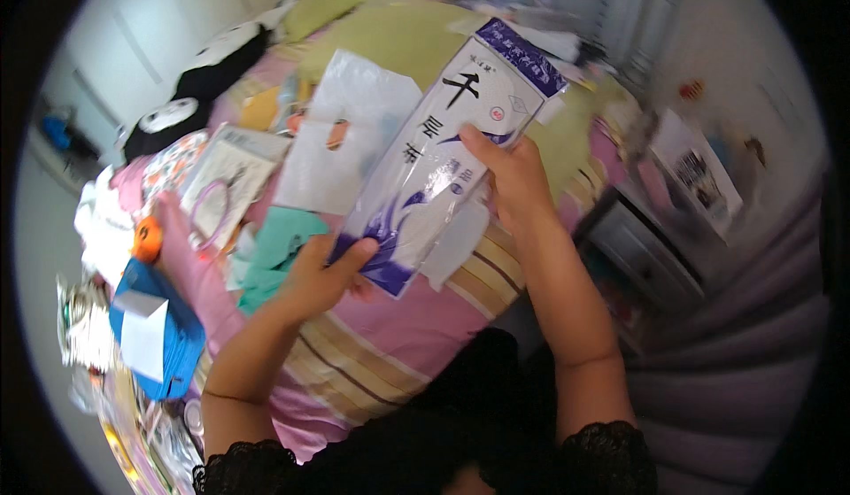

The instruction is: The person sits on a bed and organizes various small items, including cards, stickers, and packaged goods, by placing them into a bedside drawer. They handle a plush toy, a colorful card, and several small packets, sorting them into the drawer one by one.

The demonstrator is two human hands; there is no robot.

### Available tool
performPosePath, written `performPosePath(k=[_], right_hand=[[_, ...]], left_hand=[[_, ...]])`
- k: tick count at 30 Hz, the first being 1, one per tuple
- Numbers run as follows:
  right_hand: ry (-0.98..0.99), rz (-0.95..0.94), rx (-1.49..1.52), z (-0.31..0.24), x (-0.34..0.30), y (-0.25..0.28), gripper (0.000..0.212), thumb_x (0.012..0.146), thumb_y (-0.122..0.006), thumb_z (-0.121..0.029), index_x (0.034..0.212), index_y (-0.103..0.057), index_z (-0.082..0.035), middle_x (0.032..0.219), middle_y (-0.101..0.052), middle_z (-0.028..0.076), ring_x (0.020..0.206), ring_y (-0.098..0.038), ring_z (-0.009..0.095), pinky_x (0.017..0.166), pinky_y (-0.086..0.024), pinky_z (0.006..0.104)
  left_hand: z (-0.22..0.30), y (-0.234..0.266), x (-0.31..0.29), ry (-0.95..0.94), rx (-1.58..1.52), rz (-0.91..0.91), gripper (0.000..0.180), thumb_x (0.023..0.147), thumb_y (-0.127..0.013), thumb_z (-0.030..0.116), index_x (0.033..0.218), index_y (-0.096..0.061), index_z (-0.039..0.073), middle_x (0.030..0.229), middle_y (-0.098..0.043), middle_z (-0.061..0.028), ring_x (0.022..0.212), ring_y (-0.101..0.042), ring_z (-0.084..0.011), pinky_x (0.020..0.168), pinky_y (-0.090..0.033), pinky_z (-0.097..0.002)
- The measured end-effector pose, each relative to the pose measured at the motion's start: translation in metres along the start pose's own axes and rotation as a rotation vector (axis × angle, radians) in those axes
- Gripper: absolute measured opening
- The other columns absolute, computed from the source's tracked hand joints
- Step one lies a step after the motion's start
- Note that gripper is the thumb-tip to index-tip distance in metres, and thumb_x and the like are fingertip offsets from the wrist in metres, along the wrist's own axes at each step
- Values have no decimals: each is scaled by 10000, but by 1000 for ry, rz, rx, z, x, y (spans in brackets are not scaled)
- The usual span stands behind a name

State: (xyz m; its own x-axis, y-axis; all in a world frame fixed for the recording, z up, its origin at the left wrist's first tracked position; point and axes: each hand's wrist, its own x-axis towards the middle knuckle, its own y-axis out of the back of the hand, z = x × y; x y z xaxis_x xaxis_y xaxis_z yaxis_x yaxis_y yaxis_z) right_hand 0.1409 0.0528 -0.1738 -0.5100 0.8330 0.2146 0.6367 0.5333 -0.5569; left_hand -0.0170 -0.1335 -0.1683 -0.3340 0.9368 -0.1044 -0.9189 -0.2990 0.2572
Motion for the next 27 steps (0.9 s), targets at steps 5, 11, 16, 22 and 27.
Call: performPosePath(k=[5,11,16,22,27], right_hand=[[174,212,140,-29,-19,47,246,811,-703,-125,1021,-605,-40,921,-653,46,749,-631,127,604,-527,261],[425,476,139,-63,-65,100,238,884,-622,-165,1097,-562,-77,973,-633,33,781,-632,113,539,-542,197],[304,592,228,-48,-103,142,241,883,-621,-163,1088,-567,-50,995,-634,70,845,-635,160,663,-569,291],[113,1022,305,-36,-196,212,263,849,-634,-174,1083,-550,-89,995,-613,63,907,-566,192,723,-453,336],[2,1506,270,-25,-281,334,224,870,-557,-97,1090,-522,-81,1020,-553,99,906,-533,256,690,-479,380]], left_hand=[[12,-27,35,-323,-131,163,374,897,-602,213,1196,-501,13,1034,-623,-125,804,-612,-140,663,-498,-254],[10,-100,32,-625,253,-74,1014,748,-740,140,1472,-31,93,1494,-196,-161,1327,-295,-327,1042,-262,-504],[3,-116,51,-820,936,-373,745,806,-653,388,1424,-309,155,1464,-256,-183,1317,-297,-393,1026,-256,-583],[-41,-117,80,-610,1337,-180,555,856,-549,442,1351,-433,219,1456,-310,-105,1319,-286,-400,979,-239,-676],[-45,-118,79,-534,1337,-180,565,876,-523,409,1385,-385,206,1488,-257,-96,1349,-238,-384,1012,-211,-651]])
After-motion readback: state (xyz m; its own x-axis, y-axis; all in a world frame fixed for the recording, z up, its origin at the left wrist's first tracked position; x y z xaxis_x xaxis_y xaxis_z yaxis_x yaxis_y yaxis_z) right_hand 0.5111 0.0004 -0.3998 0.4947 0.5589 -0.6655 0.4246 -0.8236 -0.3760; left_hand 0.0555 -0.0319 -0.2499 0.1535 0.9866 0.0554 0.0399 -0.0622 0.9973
